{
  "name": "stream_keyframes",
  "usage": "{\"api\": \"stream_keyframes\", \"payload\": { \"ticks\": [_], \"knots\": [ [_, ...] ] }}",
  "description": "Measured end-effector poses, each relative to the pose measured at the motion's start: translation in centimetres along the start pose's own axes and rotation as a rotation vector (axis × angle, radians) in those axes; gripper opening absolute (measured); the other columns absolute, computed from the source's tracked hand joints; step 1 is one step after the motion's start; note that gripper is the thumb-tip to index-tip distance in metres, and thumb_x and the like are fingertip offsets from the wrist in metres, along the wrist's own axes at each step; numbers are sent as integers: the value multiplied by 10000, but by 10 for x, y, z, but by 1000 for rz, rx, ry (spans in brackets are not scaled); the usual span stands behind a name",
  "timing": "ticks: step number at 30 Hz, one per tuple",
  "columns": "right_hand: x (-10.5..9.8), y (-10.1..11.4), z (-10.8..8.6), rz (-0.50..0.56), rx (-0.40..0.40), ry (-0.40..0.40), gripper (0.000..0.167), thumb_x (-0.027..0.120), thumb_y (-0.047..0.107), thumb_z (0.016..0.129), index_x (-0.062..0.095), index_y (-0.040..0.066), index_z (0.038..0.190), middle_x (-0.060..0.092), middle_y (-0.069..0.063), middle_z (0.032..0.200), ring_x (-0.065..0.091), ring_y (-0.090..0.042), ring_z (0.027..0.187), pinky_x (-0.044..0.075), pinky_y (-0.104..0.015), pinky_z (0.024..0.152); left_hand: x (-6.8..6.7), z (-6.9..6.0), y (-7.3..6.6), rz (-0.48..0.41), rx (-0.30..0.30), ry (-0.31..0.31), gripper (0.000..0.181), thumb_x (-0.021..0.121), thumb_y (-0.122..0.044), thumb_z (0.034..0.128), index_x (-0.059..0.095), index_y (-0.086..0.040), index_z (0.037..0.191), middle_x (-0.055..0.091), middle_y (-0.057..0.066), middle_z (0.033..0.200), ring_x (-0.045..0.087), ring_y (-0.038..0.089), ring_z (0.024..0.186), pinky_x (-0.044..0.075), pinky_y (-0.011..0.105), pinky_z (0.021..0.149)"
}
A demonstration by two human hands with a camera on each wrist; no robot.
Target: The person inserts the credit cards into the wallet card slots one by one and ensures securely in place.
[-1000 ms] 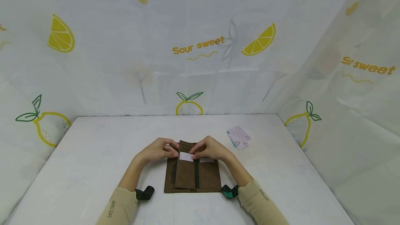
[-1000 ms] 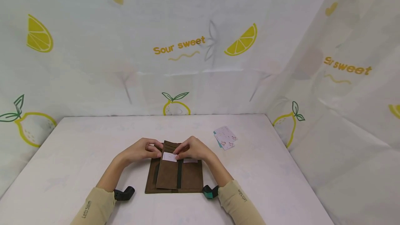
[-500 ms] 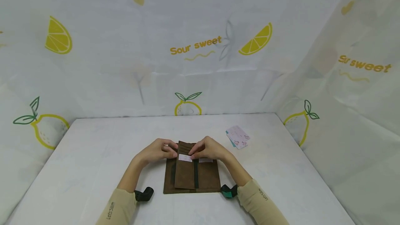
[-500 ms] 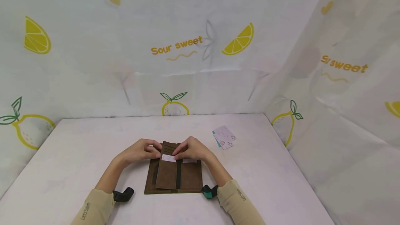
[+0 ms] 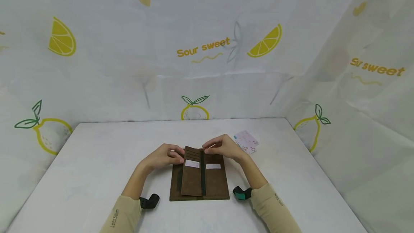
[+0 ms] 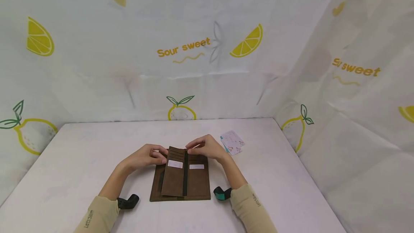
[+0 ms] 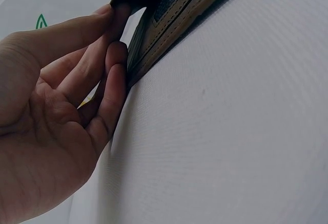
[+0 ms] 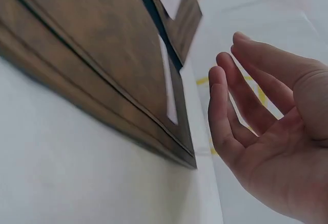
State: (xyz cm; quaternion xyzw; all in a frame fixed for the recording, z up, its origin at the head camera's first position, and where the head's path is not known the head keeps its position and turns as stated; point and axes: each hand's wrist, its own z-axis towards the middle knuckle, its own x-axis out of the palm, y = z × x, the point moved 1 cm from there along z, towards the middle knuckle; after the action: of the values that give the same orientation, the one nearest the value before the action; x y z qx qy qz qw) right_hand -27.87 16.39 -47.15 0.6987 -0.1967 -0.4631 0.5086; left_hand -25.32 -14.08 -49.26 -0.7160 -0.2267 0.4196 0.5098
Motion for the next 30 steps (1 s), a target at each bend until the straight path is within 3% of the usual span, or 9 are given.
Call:
{"api": "stream_keyframes", "payload": {
  "ticks": [4, 7, 12, 16, 21, 26, 30],
  "knots": [
    [-20, -3, -6, 74, 44, -89, 351, 791, 176, 993, 760, -6, 1292, 787, -177, 1300, 761, -105, 1055, 599, -348, 991, 0, 0, -1, 7, -5, 1, 335, 787, -158, 997, 692, 16, 1267, 841, 127, 1029, 686, 66, 1003, 498, 278, 959],
    [-36, -7, -10, 92, 64, -168, 367, 788, 195, 1004, 746, -10, 1306, 765, -197, 1330, 761, -187, 1108, 605, -391, 1005, 0, 0, -1, 13, -18, -2, 327, 786, -162, 997, 697, 5, 1264, 842, 104, 1025, 686, 56, 995, 497, 272, 953],
    [-59, -17, -19, 47, 96, -291, 434, 762, 271, 1033, 710, -30, 1341, 748, -216, 1346, 719, -399, 1223, 604, -418, 1014, -1, 0, -3, 3, -20, 0, 318, 778, -154, 1001, 697, 8, 1262, 841, 109, 1033, 689, 57, 991, 501, 276, 949],
    [-73, -25, -26, -13, 120, -371, 455, 743, 303, 1048, 699, -26, 1359, 748, -221, 1348, 711, -403, 1245, 614, -409, 1002, -1, 0, -4, -10, -20, 4, 324, 774, -147, 1002, 692, 19, 1268, 840, 127, 1047, 691, 62, 995, 502, 282, 956],
    [-86, -36, -31, -75, 165, -435, 484, 761, 302, 1034, 684, -29, 1378, 749, -226, 1353, 697, -390, 1285, 575, -458, 1055, -1, -1, -6, -30, -25, 11, 334, 764, -144, 1006, 684, 28, 1281, 839, 136, 1066, 700, 46, 1000, 510, 266, 958],
    [-95, -44, -35, -114, 225, -449, 514, 791, 270, 1006, 666, -42, 1396, 719, -257, 1385, 675, -421, 1287, 533, -527, 1097, -1, -1, -6, -37, -22, 13, 335, 764, -139, 1007, 684, 36, 1280, 837, 158, 1071, 701, 54, 1000, 515, 248, 950],
    [-99, -48, -38, -133, 283, -441, 538, 840, 256, 961, 676, -59, 1366, 708, -281, 1363, 686, -418, 1243, 553, -504, 1055, -1, 0, -7, -33, -23, 11, 337, 764, -140, 1007, 685, 35, 1284, 836, 170, 1074, 697, 65, 1010, 507, 256, 958]
  ]
}}
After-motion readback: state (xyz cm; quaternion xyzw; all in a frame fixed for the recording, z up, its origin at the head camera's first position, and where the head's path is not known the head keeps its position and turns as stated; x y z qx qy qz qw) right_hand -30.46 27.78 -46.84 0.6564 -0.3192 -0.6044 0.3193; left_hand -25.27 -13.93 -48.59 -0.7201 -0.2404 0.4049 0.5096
